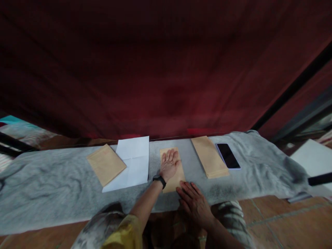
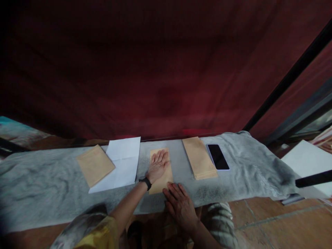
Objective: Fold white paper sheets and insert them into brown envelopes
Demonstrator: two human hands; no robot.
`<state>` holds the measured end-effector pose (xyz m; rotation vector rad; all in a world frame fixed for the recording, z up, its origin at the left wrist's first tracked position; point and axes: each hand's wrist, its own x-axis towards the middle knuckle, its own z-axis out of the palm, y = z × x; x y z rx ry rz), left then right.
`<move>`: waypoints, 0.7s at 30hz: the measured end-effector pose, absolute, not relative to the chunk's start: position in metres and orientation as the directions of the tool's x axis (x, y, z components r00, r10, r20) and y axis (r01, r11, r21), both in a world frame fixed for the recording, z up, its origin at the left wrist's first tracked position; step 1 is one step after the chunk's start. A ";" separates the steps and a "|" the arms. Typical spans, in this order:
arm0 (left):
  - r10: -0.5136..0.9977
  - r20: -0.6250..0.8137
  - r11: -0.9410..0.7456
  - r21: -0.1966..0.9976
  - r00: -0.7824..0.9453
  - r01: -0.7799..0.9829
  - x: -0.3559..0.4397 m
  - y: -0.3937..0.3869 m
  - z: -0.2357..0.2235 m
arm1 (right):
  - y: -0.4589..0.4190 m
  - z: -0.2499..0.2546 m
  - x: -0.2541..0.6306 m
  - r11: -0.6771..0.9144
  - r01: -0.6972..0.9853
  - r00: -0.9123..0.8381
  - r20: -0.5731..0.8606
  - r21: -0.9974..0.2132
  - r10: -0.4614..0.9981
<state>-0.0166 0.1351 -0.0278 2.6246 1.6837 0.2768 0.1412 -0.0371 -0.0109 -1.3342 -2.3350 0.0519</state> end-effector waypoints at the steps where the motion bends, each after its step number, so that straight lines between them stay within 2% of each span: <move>1: 0.889 0.151 -0.448 0.106 0.431 0.888 -0.021 0.128 -0.027 | -0.037 -0.011 0.141 0.532 0.807 -0.432 0.358 -0.256 0.828; 5: 0.833 0.177 -0.546 0.108 0.525 0.830 -0.041 0.091 -0.024 | -0.038 -0.012 0.142 0.532 0.798 -0.425 0.361 -0.284 0.830; 11: 0.798 0.118 -0.602 0.112 0.591 0.791 -0.063 0.044 -0.019 | -0.037 -0.018 0.140 0.532 0.803 -0.424 0.367 -0.271 0.828; 18: 0.801 0.157 -0.597 0.130 0.578 0.792 -0.067 0.033 -0.018 | -0.036 -0.022 0.142 0.545 0.803 -0.458 0.335 -0.242 0.823; 21: 0.797 0.163 -0.601 0.124 0.581 0.790 -0.066 0.033 -0.018 | -0.034 -0.019 0.144 0.538 0.799 -0.461 0.301 -0.268 0.835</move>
